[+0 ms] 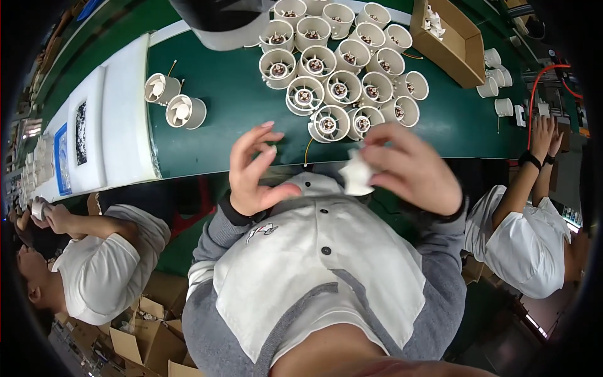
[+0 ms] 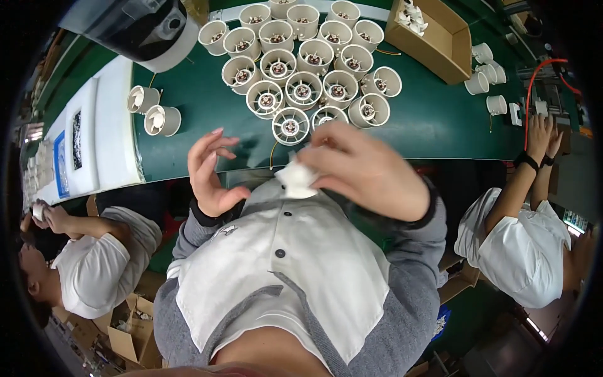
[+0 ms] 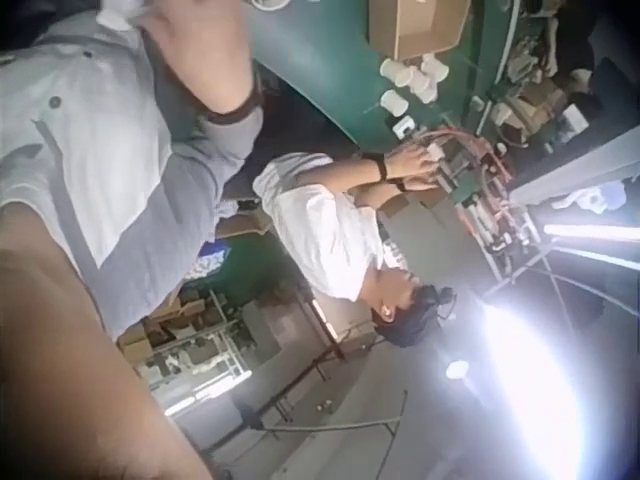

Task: The person picks up fan blades from a box, inserts them into fan housings, and presses them down. This process is repeated multiple times before the person moves the box of fan blades to the side.

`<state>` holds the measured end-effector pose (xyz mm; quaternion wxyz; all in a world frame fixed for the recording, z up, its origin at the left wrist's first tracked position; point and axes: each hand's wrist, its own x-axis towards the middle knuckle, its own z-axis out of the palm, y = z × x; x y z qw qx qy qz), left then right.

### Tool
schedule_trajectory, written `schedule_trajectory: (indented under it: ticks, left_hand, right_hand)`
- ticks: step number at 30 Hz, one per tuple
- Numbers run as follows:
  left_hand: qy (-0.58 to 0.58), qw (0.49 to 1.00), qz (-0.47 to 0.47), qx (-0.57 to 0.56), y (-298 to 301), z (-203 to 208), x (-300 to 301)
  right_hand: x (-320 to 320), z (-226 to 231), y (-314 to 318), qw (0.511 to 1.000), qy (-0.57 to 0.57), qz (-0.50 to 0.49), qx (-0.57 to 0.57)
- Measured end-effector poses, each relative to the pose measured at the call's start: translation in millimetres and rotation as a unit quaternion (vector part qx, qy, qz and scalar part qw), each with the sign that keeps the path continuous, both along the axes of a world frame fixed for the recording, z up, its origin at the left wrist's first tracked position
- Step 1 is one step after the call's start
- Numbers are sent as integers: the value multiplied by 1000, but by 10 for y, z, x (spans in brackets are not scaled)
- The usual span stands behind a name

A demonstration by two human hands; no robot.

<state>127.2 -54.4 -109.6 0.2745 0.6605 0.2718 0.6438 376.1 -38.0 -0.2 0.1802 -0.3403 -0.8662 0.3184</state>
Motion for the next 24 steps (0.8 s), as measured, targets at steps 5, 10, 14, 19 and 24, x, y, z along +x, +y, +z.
schedule_trajectory:
  ticks: [5, 10, 14, 19, 24]
  left_hand:
    - [194, 980, -7, 50, -72, 91, -428]
    - [271, 951, 129, -72, -208, -110, -798]
    - [325, 925, 159, -117, -202, -195, -971]
    - [362, 908, 203, -66, -140, -134, -1138]
    - [425, 894, 129, -60, 48, 138, -1115]
  right_hand:
    - [-973, -502, -135, 999, -6, -23, 42]
    - [-1524, -819, 40, 986, -102, -82, 103]
    - [-1713, -850, 19, 983, -84, -99, 128]
    - [-1688, -962, -14, 982, -4, -143, 126]
    - [-1664, -925, -19, 984, -5, -156, 90]
